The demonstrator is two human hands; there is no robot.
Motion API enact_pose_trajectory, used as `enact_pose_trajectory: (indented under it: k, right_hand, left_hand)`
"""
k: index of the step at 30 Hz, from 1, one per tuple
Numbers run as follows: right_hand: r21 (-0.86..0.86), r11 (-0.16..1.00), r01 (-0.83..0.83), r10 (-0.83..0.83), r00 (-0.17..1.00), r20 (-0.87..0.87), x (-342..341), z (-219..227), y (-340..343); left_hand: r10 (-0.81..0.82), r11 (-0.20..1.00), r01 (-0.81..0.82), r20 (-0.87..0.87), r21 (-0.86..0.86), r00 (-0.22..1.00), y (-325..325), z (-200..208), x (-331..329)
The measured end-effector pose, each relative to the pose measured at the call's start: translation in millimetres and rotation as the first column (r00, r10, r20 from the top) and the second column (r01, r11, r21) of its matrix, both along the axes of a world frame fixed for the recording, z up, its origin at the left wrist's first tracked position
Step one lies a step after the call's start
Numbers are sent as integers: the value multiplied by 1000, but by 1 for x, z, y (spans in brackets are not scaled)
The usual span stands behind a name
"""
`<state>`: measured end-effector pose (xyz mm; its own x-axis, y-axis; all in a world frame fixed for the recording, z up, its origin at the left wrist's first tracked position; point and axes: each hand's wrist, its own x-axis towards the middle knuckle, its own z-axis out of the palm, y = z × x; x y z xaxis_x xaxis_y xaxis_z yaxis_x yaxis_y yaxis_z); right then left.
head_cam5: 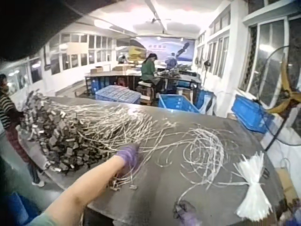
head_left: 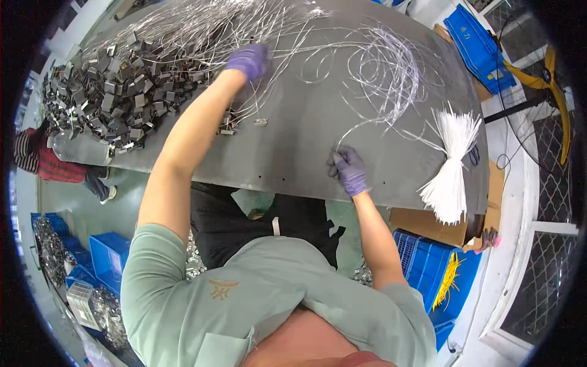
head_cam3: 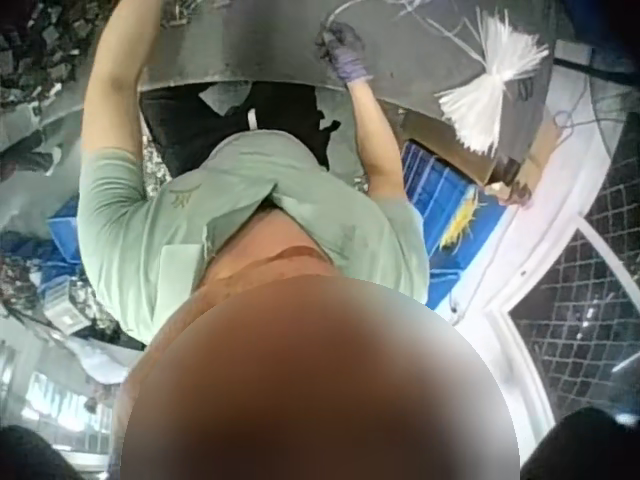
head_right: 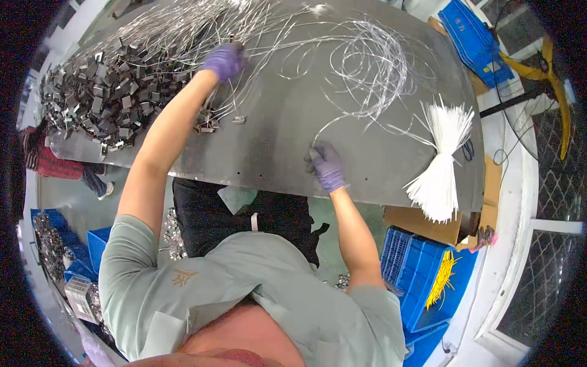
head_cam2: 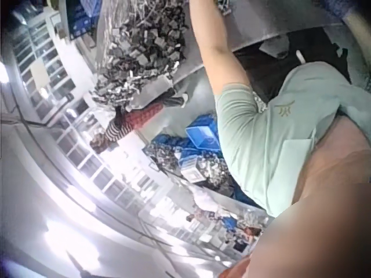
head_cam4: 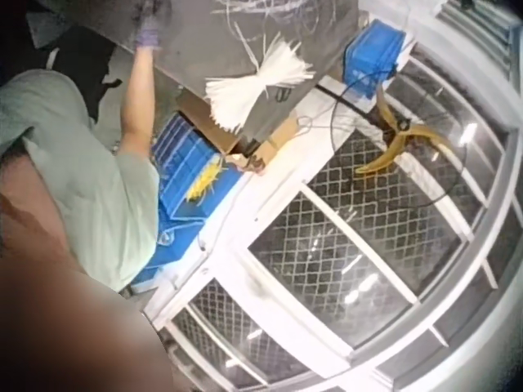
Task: Assembling and organizing electronic wire bundles and components at a manual assembly station.
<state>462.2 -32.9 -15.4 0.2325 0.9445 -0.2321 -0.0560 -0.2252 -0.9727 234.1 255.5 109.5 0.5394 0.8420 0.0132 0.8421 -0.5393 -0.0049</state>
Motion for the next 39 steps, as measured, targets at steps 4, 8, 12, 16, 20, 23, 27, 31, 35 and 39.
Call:
enact_pose_trajectory:
  k: [4,8,12,16,20,23,27,31,35,39]
  right_hand:
    - [13,1000,5,-4,999,-51,-3,6,2]
    - [-84,996,10,-8,1000,25,-9,19,8]
    - [11,999,-31,32,995,-97,-11,10,11]
    - [18,969,-247,242,926,-290,-92,37,20]
    - [18,925,-379,379,916,-130,-174,1,55]
    - [-69,929,-362,282,818,-502,-209,0,79]
    - [-17,957,-289,218,757,-616,-216,2,107]
    - [60,984,-168,175,834,-523,-211,-3,134]
    - [197,980,24,45,940,-337,-194,27,148]
    - [270,954,130,1,900,-436,-181,74,139]
  left_hand:
    - [183,983,-147,565,-109,805,-40,-9,-53]
    - [277,954,-19,853,-300,442,-105,-42,-105]
    - [654,745,32,738,-667,165,-178,-41,-127]
    - [660,742,149,751,-654,8,-235,-30,-137]
    - [691,694,261,722,-671,19,-299,-28,-155]
    - [822,552,257,569,-793,-10,-356,-38,-195]
    - [865,500,243,494,-831,-91,-424,-81,-254]
    - [877,474,250,429,-844,-215,-479,-105,-297]
    - [867,452,122,403,-883,-293,-500,-119,-321]
    - [848,473,30,446,-880,-286,-495,-122,-331]
